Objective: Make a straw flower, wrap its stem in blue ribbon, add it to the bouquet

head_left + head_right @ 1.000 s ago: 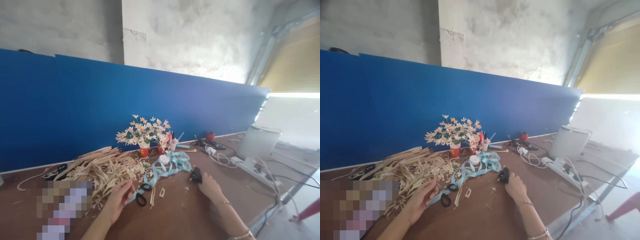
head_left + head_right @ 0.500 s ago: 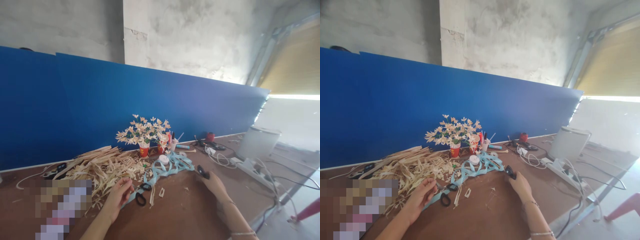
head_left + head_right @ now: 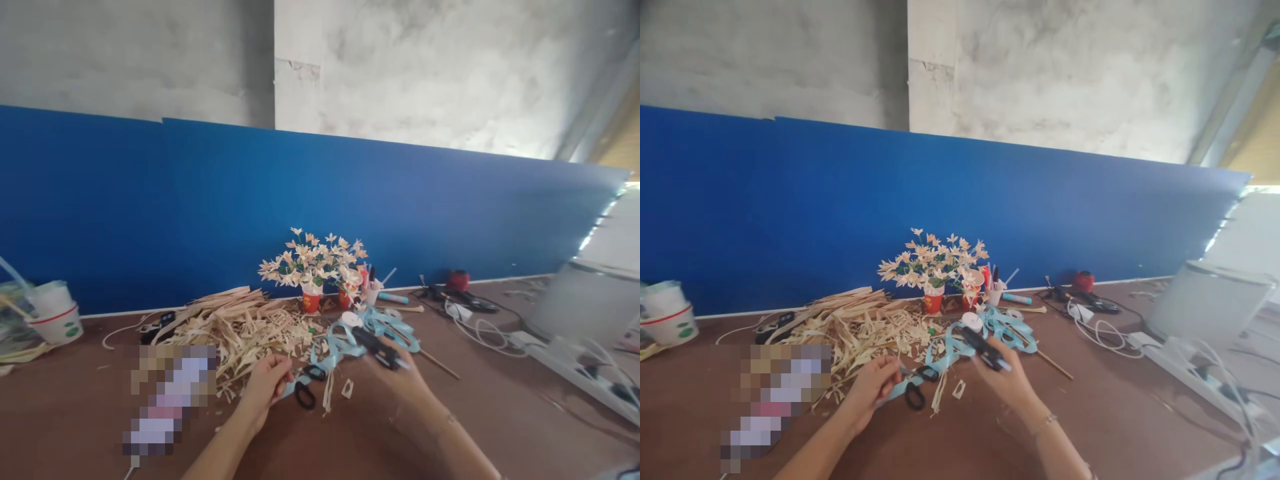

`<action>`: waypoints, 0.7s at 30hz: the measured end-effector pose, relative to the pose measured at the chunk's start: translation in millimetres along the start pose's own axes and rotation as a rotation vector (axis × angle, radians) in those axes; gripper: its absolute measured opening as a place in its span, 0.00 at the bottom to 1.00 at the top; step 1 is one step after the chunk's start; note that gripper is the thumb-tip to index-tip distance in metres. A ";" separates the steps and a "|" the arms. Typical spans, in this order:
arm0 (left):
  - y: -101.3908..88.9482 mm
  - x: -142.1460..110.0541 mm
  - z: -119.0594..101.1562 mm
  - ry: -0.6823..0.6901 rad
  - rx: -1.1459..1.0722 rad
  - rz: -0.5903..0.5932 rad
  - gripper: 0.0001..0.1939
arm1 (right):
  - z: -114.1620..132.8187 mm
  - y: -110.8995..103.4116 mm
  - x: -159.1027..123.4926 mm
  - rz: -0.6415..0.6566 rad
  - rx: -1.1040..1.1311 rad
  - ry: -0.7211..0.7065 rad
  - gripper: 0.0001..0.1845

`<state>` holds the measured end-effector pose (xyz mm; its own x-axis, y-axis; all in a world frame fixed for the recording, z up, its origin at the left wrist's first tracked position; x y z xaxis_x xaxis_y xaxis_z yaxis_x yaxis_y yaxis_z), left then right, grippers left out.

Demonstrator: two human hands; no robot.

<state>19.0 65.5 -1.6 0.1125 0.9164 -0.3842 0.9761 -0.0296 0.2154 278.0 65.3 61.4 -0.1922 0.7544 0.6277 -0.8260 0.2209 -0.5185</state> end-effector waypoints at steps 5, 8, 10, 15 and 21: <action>-3.7 3.2 0.3 -0.001 0.021 -0.030 0.13 | 46.8 76.4 16.9 0.284 0.143 -0.129 0.06; -5.2 7.4 2.5 -0.013 0.019 -0.028 0.13 | 58.9 93.2 24.6 0.318 0.138 -0.195 0.07; -5.0 9.4 3.9 -0.024 0.016 -0.020 0.13 | 59.6 96.7 27.9 0.311 0.126 -0.202 0.07; -3.2 7.7 4.3 -0.038 0.009 -0.017 0.12 | 56.5 101.8 28.0 0.335 0.117 -0.224 0.07; -2.4 3.5 2.6 -0.043 0.005 -0.021 0.11 | 54.2 106.6 25.7 0.354 0.118 -0.242 0.05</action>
Point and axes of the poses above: each hand's wrist, its own x-axis towards the middle knuckle, its own y-axis out of the palm, z = x × y, the point moved 8 cm from there along x, towards the middle knuckle, and after that the axes turned 15 degrees about -y, right-handed, at the moved point
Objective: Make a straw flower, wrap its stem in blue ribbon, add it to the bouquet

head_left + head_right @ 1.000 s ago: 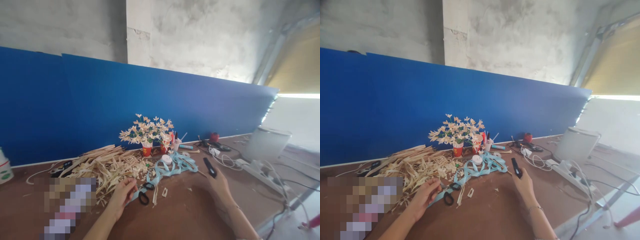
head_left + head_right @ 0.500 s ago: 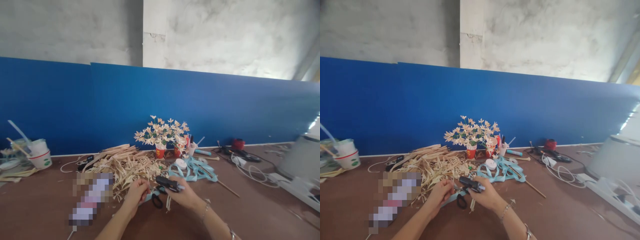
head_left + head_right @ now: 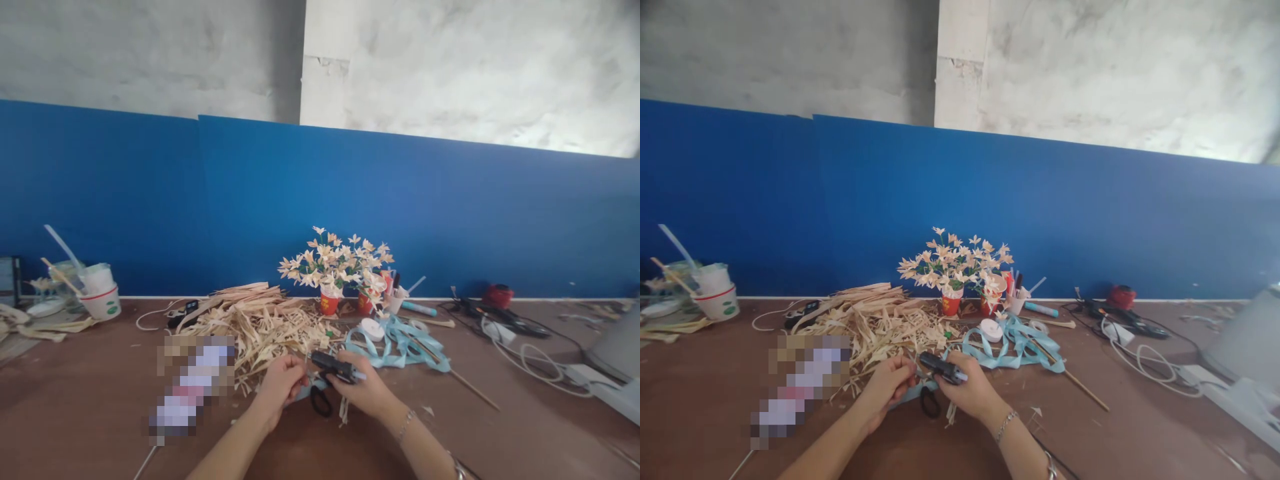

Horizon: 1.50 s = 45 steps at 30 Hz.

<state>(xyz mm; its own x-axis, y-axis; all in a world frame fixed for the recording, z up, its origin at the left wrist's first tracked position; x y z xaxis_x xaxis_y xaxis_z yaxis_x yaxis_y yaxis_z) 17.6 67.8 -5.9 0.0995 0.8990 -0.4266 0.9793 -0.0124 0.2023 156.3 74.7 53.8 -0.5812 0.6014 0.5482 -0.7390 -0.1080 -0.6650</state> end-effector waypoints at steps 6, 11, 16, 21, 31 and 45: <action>0.4 2.9 1.7 -0.008 0.011 0.005 0.09 | -0.2 2.6 -1.7 0.024 -0.011 -0.024 0.10; -0.8 5.9 4.3 -0.010 -0.004 0.008 0.08 | -2.6 -1.4 -0.3 -0.009 -0.025 0.009 0.09; -0.1 5.6 3.8 -0.007 0.005 0.013 0.08 | 2.0 0.1 0.2 0.015 -0.014 -0.030 0.09; 0.7 3.9 2.0 -0.003 0.016 0.013 0.08 | -0.9 -0.9 -0.5 -0.008 -0.023 -0.013 0.10; 0.6 5.5 3.6 -0.007 0.018 0.013 0.09 | 3.8 -2.1 0.8 0.020 -0.025 -0.022 0.10; -1.6 5.8 5.1 -0.019 0.026 -0.003 0.07 | 6.8 -3.9 0.3 0.010 -0.017 -0.046 0.10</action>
<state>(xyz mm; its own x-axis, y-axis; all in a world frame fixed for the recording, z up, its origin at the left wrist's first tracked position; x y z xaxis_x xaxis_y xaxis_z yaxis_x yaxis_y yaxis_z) 17.5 70.8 -13.2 0.0995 0.8907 -0.4436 0.9837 -0.0210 0.1785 156.7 69.9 60.0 -0.6035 0.5635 0.5641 -0.7278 -0.1003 -0.6784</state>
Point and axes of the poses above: each hand's wrist, its own x-axis towards the middle knuckle, its own y-axis out of the palm, z = x × y, the point moved 8 cm from there along x, towards the middle knuckle, and after that the axes turned 15 degrees about -y, right-handed, at the moved point
